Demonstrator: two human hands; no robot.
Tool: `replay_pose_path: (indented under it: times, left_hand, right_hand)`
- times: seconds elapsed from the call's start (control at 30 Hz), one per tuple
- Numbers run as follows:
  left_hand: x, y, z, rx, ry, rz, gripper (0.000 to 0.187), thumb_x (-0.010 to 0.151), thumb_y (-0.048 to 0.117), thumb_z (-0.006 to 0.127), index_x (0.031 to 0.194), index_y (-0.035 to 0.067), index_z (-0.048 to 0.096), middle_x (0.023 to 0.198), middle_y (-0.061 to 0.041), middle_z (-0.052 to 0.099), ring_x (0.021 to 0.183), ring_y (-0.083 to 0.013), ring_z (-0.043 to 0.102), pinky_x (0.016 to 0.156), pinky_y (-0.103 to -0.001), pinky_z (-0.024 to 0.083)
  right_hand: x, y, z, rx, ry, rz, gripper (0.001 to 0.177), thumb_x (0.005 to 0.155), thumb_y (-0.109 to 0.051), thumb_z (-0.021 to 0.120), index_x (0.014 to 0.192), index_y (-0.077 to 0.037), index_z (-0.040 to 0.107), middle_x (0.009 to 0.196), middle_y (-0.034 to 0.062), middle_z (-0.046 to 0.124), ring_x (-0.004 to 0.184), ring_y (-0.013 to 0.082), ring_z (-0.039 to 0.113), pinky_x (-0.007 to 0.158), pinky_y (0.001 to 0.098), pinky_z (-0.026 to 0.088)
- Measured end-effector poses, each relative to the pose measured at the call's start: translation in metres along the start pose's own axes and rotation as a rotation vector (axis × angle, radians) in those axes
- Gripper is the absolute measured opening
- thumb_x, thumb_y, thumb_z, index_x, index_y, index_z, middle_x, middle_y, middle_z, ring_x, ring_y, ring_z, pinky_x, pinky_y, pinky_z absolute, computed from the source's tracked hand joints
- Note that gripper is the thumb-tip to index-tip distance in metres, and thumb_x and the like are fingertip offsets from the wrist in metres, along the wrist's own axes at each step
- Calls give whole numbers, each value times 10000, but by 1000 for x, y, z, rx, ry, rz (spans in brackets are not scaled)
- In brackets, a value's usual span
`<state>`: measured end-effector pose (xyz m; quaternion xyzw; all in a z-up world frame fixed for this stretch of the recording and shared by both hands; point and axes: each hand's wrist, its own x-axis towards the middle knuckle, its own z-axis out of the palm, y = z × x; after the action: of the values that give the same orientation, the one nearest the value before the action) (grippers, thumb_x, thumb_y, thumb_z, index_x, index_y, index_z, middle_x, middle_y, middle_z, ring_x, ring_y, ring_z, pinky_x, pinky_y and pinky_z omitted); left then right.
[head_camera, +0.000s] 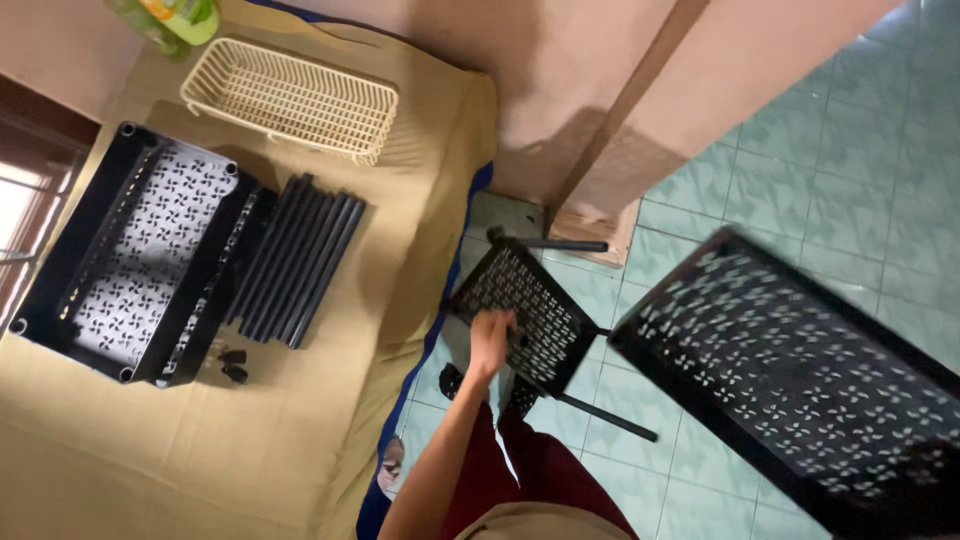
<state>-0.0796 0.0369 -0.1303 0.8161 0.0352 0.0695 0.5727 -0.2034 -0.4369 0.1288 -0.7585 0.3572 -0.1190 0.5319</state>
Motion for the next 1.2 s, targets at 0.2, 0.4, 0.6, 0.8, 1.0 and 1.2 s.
replay_pose_path:
  times: [0.2,0.4,0.6,0.8,1.0,1.2]
  left_hand:
    - [-96,-12,-8,-351,118,-224,340,975,211,510,805,-29,680,882,-103,710,857,-213,628,790,-325,488]
    - [-151,29,-41,-571,-66,-164,396,984,324,519,760,4,584,757,-61,518,774,-189,508,679,-344,420]
    - [-142,81,-66,-372,-155,-15,371,998,380,523,816,56,521,816,-53,513,868,-211,492,864,-354,369]
    - [-135,96,-102,-331,-186,3,354,973,421,559,876,83,596,855,-29,556,905,-212,520,947,-354,332]
    - [-131,91,-118,-318,-223,32,326,976,408,589,912,89,603,891,-35,553,951,-215,528,990,-347,320]
    - [-138,71,-128,-401,-283,-9,290,931,379,597,938,90,601,915,-29,560,986,-210,544,1001,-342,311]
  right_hand:
    - [28,-8,25,361,-281,15,500,1010,-417,627,1395,-101,580,1310,29,636,1170,189,605,1006,412,482]
    - [34,-59,206,429,-609,193,515,1080,-460,489,1470,-125,520,1370,19,626,1205,203,603,994,454,480]
    - [-60,-130,386,384,-1079,229,563,1056,-487,465,1443,-84,527,1351,81,643,1137,229,638,959,474,493]
    - [-167,-150,578,455,-1347,433,668,915,-554,592,1390,-95,491,1355,112,627,1205,284,646,1092,555,480]
    - [-247,-135,703,425,-1478,435,599,1026,-589,653,1250,-35,604,1051,88,656,910,240,636,919,487,543]
    - [-260,-118,741,300,-1412,356,555,895,-595,603,1221,-146,610,983,-21,713,895,158,689,891,434,557]
